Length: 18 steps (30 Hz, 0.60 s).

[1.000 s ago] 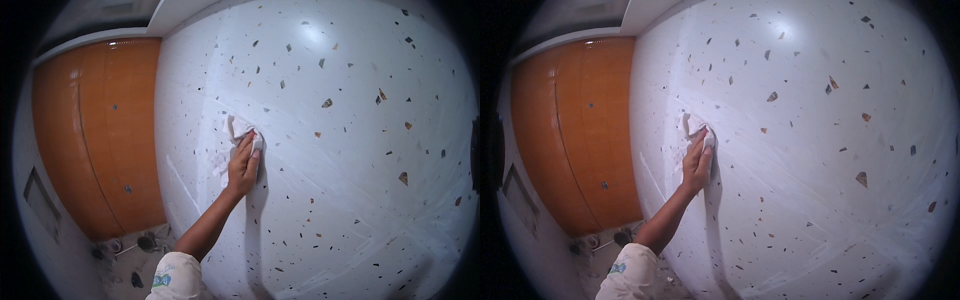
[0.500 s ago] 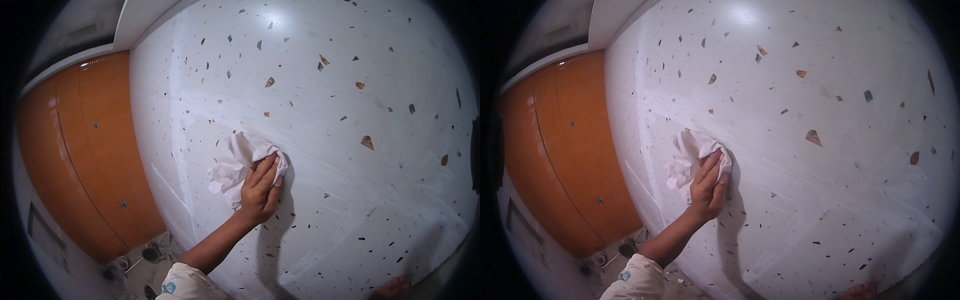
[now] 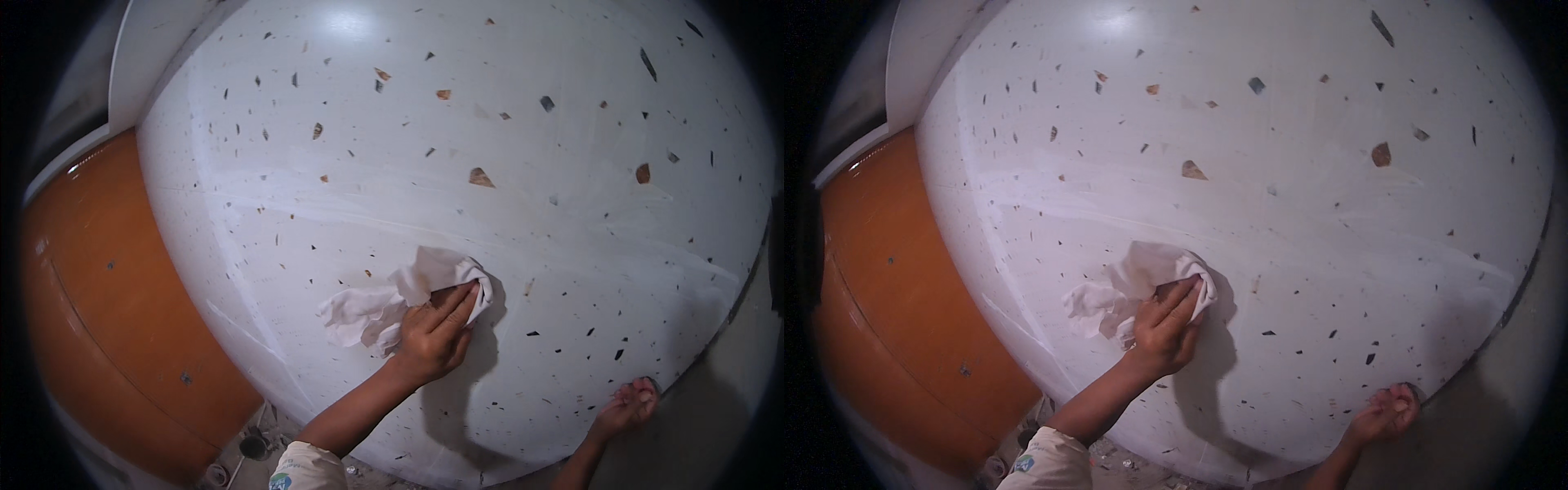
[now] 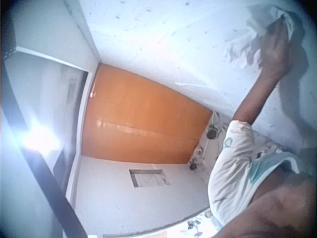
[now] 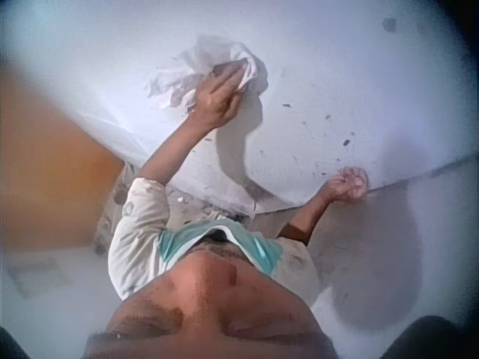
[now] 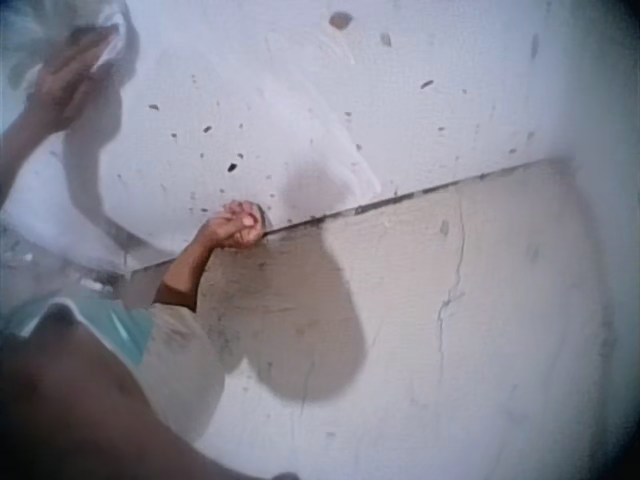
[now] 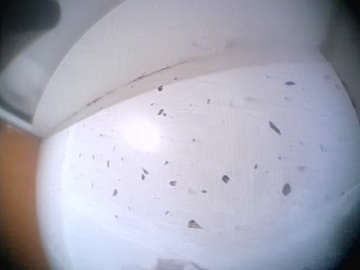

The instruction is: The person scoops white plaster from a bucket using a trowel and applies it to the upper section of a white terrazzo wall. After applying the plaster, the person uses a white cloth to wipe and smooth the surface, cleaning off excess material.

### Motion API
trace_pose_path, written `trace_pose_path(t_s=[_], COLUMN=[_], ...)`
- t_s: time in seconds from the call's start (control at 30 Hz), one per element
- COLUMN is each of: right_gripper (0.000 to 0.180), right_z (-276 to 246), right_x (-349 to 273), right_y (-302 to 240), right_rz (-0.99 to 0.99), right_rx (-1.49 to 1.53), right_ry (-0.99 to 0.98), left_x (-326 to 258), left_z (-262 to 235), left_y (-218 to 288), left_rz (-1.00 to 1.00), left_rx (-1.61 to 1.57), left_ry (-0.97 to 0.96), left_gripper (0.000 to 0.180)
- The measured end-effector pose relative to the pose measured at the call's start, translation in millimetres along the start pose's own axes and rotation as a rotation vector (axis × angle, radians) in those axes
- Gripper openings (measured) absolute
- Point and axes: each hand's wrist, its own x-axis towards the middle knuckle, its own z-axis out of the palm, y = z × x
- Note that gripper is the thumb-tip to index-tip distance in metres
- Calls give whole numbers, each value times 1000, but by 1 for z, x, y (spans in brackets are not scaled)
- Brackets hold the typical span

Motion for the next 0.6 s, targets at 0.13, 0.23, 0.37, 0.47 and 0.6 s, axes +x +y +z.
trace_pose_path(t_s=[0.13, 0.23, 0.37, 0.47, 0.6], right_gripper=[27, 25, 36, 33, 28], right_z=[3, -2, 2, 6, 10], right_x=[-2, -3, -4, -1, -8], right_y=[-6, -6, -18, -17, -45], right_rz=[6, 14, -6, 10, 93], right_rx=[72, 33, -66, -92, 50], right_ry=[33, 12, -15, 6, -165], left_x=[-10, -28, -62, -95, -183], left_z=[8, 13, 16, 13, -18], left_y=[0, -4, -11, -10, 0], left_rz=[101, 167, 188, 130, -133], left_rx=[-102, -77, -143, -173, -131], left_ry=[-55, -102, -167, -205, -172], left_gripper=[51, 55, 54, 47, 37])
